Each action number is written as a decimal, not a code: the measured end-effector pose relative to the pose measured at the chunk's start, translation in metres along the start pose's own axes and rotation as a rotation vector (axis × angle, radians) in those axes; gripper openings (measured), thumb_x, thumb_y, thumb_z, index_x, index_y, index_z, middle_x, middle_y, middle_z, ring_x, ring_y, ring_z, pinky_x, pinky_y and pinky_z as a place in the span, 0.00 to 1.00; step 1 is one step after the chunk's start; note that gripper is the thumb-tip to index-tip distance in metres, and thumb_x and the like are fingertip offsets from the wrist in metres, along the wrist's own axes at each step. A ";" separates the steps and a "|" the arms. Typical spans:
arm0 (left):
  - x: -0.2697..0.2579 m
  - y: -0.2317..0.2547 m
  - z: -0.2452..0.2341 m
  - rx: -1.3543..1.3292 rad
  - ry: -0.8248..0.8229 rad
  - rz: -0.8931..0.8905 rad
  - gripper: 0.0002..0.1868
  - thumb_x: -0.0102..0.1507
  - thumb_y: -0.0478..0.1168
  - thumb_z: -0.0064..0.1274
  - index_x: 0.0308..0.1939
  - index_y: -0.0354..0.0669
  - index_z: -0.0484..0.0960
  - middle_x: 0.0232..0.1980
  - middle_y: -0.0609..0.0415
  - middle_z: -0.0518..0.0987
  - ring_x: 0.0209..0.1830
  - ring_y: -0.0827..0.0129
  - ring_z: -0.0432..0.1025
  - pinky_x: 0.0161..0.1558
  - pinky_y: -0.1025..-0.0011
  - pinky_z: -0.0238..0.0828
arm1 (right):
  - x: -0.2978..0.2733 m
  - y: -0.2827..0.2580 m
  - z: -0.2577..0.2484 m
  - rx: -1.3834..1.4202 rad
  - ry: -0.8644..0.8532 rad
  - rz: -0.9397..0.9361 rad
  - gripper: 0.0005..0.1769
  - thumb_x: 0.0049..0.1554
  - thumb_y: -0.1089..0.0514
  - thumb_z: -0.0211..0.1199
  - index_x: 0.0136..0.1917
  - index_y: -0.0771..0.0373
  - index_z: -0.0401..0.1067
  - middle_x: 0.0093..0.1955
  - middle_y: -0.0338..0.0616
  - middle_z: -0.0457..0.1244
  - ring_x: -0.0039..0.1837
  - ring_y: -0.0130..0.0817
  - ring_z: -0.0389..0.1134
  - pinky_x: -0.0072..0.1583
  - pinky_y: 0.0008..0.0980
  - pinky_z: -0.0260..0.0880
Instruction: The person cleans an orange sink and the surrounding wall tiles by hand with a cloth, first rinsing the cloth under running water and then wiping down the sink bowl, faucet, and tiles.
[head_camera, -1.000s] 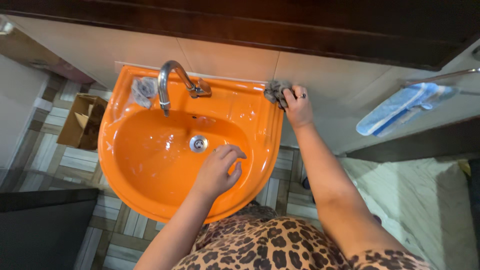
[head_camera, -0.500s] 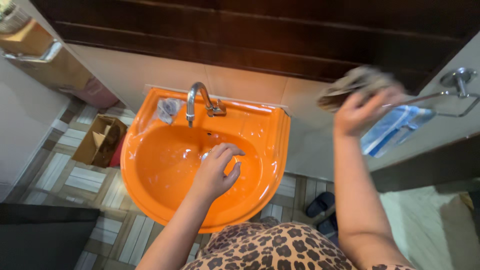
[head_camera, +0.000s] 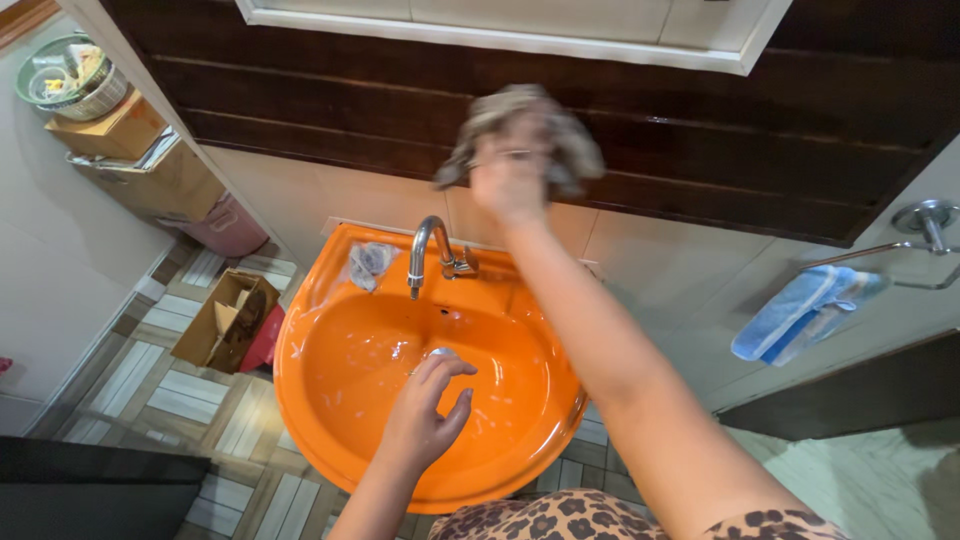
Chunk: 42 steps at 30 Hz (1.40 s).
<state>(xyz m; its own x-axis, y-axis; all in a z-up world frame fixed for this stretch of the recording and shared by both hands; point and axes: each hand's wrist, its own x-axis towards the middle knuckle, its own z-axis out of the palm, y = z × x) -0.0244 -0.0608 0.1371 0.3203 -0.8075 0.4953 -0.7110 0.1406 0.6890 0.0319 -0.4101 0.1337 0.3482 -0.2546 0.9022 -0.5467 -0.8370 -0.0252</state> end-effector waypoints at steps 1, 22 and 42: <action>0.001 0.001 -0.001 0.014 -0.006 -0.004 0.14 0.57 0.32 0.59 0.46 0.39 0.78 0.47 0.45 0.78 0.53 0.47 0.73 0.54 0.59 0.70 | 0.002 -0.014 -0.002 0.115 -0.219 -0.060 0.23 0.58 0.59 0.57 0.67 0.59 0.69 0.84 0.62 0.42 0.85 0.60 0.36 0.80 0.65 0.35; -0.013 -0.052 -0.069 -0.148 0.042 -0.046 0.14 0.56 0.28 0.57 0.46 0.38 0.79 0.44 0.48 0.79 0.46 0.56 0.77 0.50 0.65 0.74 | -0.056 0.185 -0.093 -0.128 0.139 0.317 0.53 0.63 0.40 0.54 0.85 0.68 0.31 0.87 0.73 0.24 0.86 0.73 0.21 0.79 0.68 0.23; -0.020 -0.151 -0.316 -0.059 -0.022 -0.016 0.11 0.58 0.33 0.58 0.44 0.41 0.81 0.43 0.52 0.79 0.43 0.58 0.74 0.46 0.64 0.73 | 0.146 -0.327 0.163 0.094 -0.507 0.051 0.41 0.55 0.49 0.56 0.80 0.56 0.55 0.85 0.65 0.33 0.82 0.65 0.24 0.75 0.69 0.30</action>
<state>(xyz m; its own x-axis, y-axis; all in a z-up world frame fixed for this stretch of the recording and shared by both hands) 0.2743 0.1157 0.1903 0.3170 -0.8221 0.4729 -0.6675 0.1609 0.7270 0.3858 -0.2528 0.2037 0.6608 -0.4796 0.5774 -0.5101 -0.8512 -0.1232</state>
